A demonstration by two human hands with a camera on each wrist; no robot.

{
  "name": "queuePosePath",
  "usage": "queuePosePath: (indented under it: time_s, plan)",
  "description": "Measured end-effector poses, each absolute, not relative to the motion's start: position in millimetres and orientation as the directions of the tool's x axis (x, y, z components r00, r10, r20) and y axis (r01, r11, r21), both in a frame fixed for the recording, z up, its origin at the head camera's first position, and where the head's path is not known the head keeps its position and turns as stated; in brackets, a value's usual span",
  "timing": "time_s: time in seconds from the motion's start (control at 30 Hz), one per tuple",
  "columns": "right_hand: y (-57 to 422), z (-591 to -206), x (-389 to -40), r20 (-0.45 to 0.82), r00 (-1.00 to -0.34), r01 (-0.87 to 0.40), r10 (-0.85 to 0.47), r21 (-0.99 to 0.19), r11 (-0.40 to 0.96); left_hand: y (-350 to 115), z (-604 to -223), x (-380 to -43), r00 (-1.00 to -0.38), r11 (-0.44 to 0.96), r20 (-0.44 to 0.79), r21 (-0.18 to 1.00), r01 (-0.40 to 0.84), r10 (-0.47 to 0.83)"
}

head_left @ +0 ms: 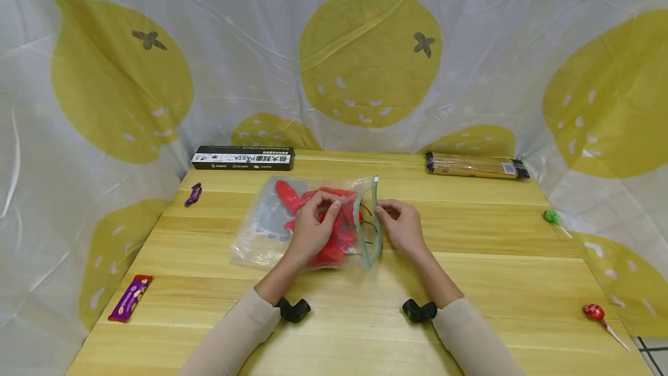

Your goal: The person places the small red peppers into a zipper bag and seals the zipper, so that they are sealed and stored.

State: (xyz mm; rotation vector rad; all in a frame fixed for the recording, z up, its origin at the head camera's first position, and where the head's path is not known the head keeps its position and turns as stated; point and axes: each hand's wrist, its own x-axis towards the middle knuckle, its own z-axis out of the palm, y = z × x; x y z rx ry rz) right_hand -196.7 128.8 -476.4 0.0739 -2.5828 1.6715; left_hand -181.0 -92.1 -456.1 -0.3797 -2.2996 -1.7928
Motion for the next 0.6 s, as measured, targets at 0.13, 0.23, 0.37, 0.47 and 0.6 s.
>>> queuePosePath:
  time_s: [0.13,0.23,0.37,0.47,0.6]
  plan:
    - [131.3,-453.5,-196.5,0.192,-0.981,-0.193,-0.036,-0.933,0.303,-92.6,-446.0,-177.5,-0.903,0.264,0.418,0.864,0.428,0.096]
    - [133.7,-422.7,-194.5,0.251,-0.964,-0.264,-0.082,-0.926,0.270,-92.9,-434.7,-176.1,-0.860,0.267,0.499,0.819,0.507,0.104]
    - [137.7,-375.3,-188.1,0.305,-0.935,-0.347,-0.180,-0.890,0.296,-92.6,-415.4,-172.9,-0.811,0.262,0.568,0.768,0.584,0.142]
    - [143.6,-352.6,-191.0,0.307,-0.908,-0.394,-0.285,-0.859,0.328,-94.2,-392.3,-165.2,-0.810,0.201,0.564,0.784,0.587,0.163]
    - [153.1,-329.0,-202.8,0.272,-0.855,-0.454,-0.441,-0.804,0.383,-99.5,-352.6,-161.2,-0.830,0.121,0.544,0.822,0.557,0.122]
